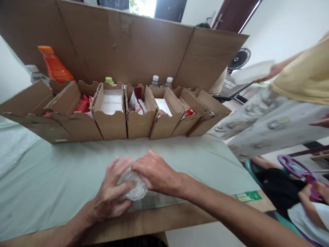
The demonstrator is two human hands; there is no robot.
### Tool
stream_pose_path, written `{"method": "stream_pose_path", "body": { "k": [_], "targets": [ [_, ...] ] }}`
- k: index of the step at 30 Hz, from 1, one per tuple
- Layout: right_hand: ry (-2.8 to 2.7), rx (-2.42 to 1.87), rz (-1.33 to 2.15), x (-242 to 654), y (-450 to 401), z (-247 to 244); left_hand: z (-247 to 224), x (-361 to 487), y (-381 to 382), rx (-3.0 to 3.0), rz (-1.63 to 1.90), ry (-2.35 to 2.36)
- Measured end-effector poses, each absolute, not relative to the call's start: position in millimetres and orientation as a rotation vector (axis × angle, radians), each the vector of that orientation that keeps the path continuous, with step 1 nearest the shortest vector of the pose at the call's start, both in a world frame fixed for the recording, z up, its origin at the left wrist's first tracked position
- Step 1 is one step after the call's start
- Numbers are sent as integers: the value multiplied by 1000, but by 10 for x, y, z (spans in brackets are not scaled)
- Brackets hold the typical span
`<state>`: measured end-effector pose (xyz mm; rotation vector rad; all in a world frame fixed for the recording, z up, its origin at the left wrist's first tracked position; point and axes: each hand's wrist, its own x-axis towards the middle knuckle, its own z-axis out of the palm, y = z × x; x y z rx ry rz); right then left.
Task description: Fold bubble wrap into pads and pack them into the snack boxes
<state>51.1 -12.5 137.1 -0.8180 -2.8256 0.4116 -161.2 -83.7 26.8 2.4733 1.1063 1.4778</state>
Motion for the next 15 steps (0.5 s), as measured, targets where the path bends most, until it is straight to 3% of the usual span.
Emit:
{"method": "stream_pose_path", "body": {
  "k": [3,8,12,15],
  "targets": [
    [-2686,-938,387,422,291,1672,272,-1637,-738,2257,1411,1112],
    [-2597,-1565,-424,11,1557,2422,263,-1676,-661,2138,1412,1227],
    [-2804,-1650,-535,-376,2386,2261,247,-1665,-667,2185,1364,1186],
    [-2883,-1628,-355,-500,2687,2009,255,-1664,-649,2178,1360,1191]
  ]
}}
